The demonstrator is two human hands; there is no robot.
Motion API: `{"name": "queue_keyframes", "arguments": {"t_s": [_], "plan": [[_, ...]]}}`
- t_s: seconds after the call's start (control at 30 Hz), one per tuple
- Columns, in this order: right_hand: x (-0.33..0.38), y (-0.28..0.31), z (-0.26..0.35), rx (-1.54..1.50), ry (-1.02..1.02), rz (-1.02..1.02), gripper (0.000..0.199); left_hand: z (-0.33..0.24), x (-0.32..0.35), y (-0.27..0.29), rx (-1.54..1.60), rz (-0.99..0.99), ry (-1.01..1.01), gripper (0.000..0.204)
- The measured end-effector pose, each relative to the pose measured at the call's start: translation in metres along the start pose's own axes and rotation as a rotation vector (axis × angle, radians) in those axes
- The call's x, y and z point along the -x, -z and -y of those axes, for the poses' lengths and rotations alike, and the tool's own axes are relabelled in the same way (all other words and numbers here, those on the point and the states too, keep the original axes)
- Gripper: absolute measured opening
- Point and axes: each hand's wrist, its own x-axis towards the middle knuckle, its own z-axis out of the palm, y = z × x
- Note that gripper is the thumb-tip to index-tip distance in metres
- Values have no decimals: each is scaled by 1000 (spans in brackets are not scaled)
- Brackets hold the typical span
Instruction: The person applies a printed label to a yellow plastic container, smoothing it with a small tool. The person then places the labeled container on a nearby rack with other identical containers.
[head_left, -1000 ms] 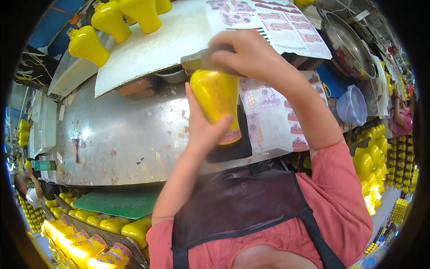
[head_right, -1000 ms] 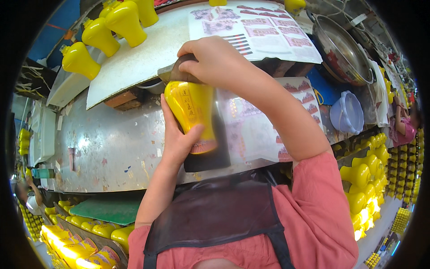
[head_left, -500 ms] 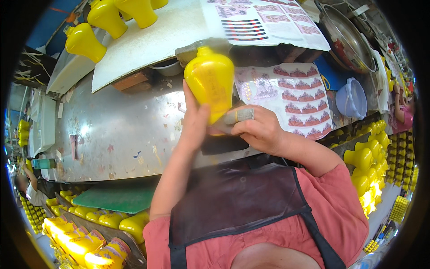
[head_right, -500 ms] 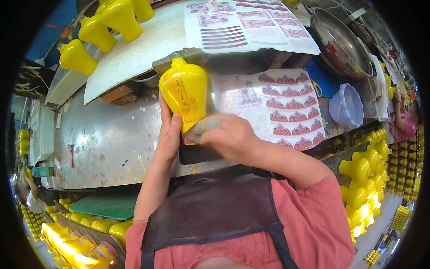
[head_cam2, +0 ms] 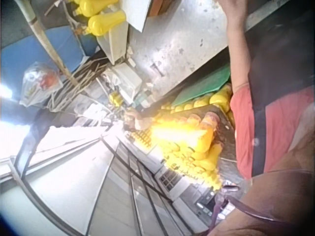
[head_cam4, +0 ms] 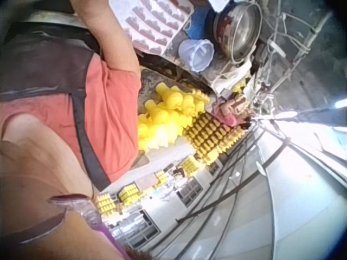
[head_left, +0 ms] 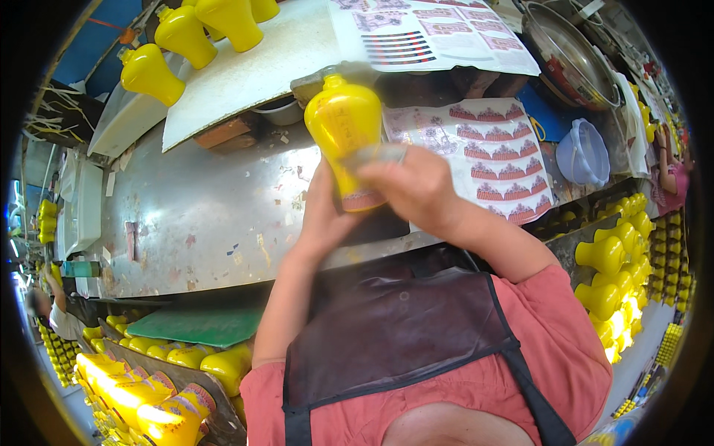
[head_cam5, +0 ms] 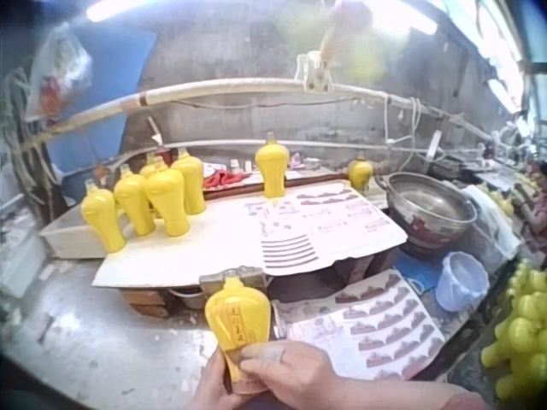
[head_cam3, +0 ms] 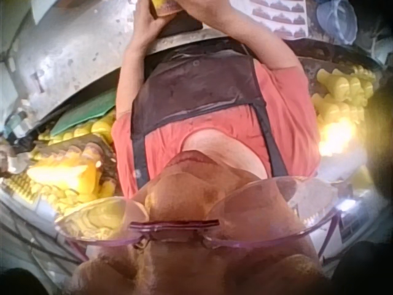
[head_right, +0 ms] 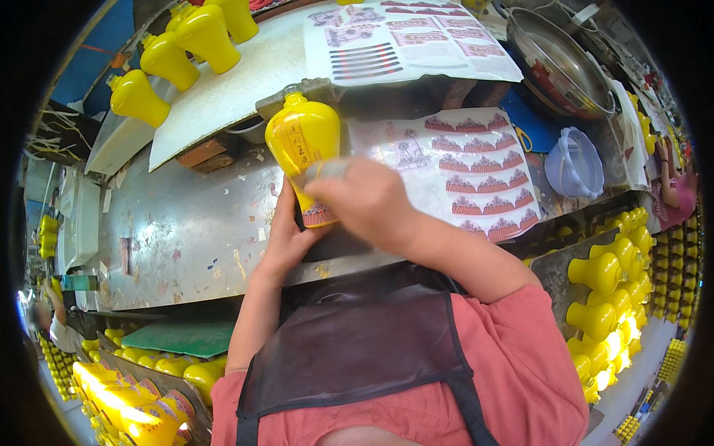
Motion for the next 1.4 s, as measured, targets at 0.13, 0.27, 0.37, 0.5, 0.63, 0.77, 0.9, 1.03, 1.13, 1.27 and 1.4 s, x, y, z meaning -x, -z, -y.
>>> {"name": "queue_keyframes", "arguments": {"t_s": [0.13, 0.27, 0.37, 0.5, 0.63, 0.77, 0.9, 1.03, 1.13, 1.27, 1.4], "plan": [[3, 1, 6, -161, -65, 34, 25, -11, 2, -6, -56, -121, 17, 104], [5, 3, 1, -5, -136, -33, 27, -20, 11, -9, -391, -356, -122, 91], [7, 3, 7, -125, 95, 74, 22, -19, 8, -10, -345, -350, -92, 88], [9, 6, 11, -223, -330, -3, 20, -13, 2, -12, -95, -147, -6, 93], [15, 13, 7, -136, -189, 116, 20, -12, 4, -11, -144, -189, -75, 88], [23, 24, -1, -487, -457, 173, 16, -13, 13, -11, -371, -314, -131, 88], [21, 33, -25, -711, -936, 56, 19, -16, 22, -9, -537, -403, -130, 91], [25, 30, -32, -817, -1099, 236, 28, -20, 12, -17, -404, -372, -85, 96], [27, 21, -21, -779, -1151, 399, 49, -22, 6, -18, -307, -276, -33, 99], [21, 14, -16, -712, -1037, 433, 51, -23, 13, -13, -426, -248, -45, 100], [23, 32, -34, -743, -1152, 489, 46, -19, 15, -12, -386, -267, -61, 99]]}}
